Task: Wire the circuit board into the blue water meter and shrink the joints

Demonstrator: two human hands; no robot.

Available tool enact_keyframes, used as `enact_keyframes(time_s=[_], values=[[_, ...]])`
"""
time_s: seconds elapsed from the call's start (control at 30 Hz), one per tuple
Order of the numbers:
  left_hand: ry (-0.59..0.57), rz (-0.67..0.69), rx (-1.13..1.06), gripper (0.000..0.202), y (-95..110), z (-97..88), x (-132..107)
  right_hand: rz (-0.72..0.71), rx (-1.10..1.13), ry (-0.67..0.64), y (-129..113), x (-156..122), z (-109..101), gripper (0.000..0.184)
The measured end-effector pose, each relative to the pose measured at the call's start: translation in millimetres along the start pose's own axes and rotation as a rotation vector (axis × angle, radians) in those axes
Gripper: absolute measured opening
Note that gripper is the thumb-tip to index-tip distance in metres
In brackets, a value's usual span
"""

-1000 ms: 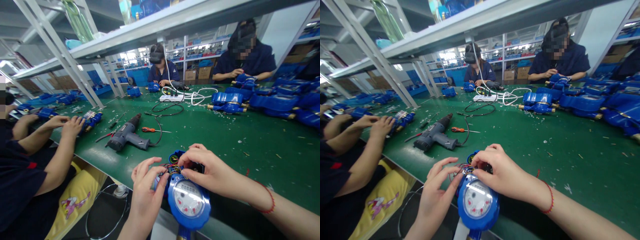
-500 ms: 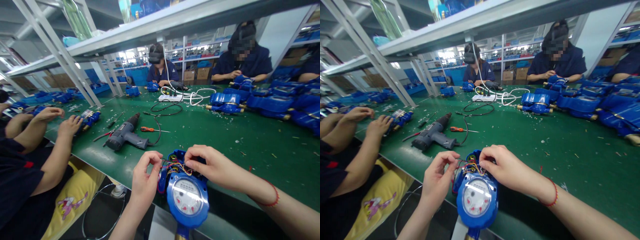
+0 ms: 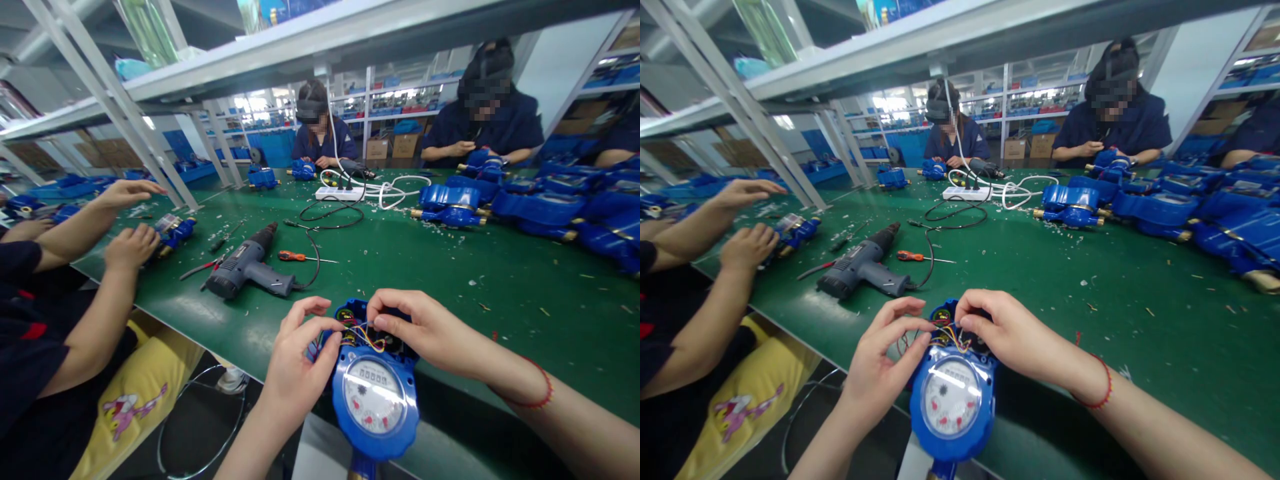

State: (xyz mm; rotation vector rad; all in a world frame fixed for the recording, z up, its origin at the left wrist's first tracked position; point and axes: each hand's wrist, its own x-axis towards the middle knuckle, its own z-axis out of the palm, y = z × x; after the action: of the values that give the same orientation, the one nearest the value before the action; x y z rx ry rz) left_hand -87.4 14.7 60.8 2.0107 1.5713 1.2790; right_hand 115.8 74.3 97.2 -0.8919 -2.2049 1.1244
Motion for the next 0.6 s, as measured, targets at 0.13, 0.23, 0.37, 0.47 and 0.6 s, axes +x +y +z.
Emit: enact_keyframes(time_s=[0.13, 0.23, 0.37, 0.47, 0.6], values=[[-0.041, -0.025, -0.038, 0.011, 1.1, 0.2, 3.5, -0.001, 0.032, -0.01, 0.4, -0.1, 0.0, 0.012], [-0.064, -0.041, -0.039, 0.01, 3.0, 1.6, 6.9, -0.004, 0.036, 0.0, 0.3, 0.0, 0.8, 0.012], [-0.074, -0.046, -0.086, 0.011, 4.1, 3.8, 8.1, 0.004, 0.025, 0.017, 0.7, 0.5, 2.2, 0.013], [-0.059, -0.104, -0.242, 0.012, 3.8, 5.1, 6.0, -0.002, 0.006, 0.038, 0.3, 0.5, 3.5, 0.013], [-0.05, -0.258, -0.462, 0.014, 3.6, 6.1, 4.6, -0.015, 0.0, 0.06, -1.5, 0.9, 5.4, 0.012]])
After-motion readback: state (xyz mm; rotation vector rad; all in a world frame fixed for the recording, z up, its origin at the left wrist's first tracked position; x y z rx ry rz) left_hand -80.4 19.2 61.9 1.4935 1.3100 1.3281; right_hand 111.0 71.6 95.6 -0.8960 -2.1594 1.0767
